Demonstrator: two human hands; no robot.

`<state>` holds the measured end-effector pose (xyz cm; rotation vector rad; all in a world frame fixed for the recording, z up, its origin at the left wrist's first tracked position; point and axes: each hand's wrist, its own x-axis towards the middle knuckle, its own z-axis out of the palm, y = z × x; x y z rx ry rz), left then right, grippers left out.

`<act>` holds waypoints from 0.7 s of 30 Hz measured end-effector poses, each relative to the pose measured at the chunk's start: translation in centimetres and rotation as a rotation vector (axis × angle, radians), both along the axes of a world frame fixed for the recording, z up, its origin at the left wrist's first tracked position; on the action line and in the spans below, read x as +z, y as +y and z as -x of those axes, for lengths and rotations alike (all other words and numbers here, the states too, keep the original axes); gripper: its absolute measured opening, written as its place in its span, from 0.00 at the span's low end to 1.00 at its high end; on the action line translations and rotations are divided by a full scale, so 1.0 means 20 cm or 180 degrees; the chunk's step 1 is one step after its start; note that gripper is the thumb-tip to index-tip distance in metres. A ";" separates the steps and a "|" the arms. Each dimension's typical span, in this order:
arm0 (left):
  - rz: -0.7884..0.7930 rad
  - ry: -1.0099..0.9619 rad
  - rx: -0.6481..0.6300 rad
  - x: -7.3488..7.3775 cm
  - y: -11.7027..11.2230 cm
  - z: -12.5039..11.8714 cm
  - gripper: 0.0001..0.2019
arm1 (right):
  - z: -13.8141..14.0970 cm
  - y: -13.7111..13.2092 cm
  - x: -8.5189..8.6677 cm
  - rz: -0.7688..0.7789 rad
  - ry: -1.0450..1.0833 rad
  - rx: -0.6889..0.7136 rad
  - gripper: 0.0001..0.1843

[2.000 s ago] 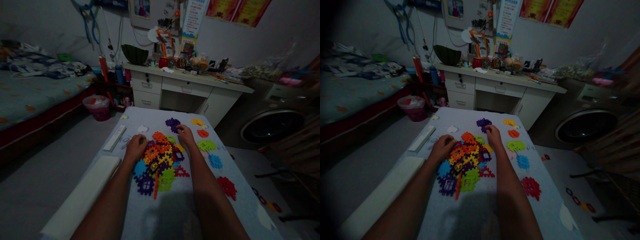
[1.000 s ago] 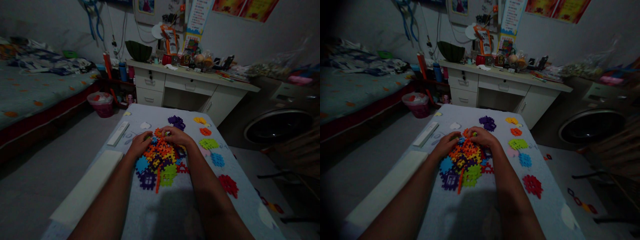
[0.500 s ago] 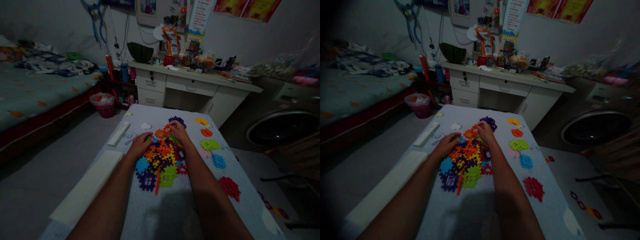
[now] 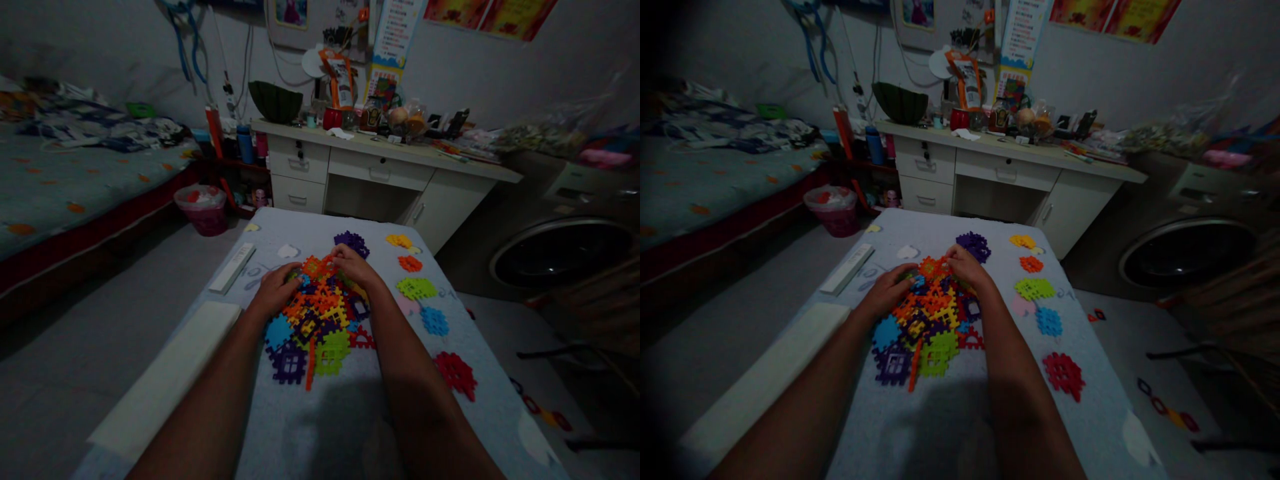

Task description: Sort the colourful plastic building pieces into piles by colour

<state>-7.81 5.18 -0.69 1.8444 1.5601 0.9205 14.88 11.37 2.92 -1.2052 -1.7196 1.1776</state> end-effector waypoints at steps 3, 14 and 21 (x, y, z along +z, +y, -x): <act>0.0033 0.0020 -0.0063 0.01 -0.01 0.00 0.25 | -0.02 -0.02 0.06 0.0099 0.0184 0.0261 0.05; -0.0140 -0.0270 -0.0186 -0.01 0.00 0.00 0.29 | -0.02 -0.08 0.14 0.0599 0.0327 0.1419 0.12; -0.0157 -0.0339 -0.0112 0.00 -0.01 0.00 0.23 | 0.00 -0.12 0.20 0.0567 0.0762 0.1594 0.19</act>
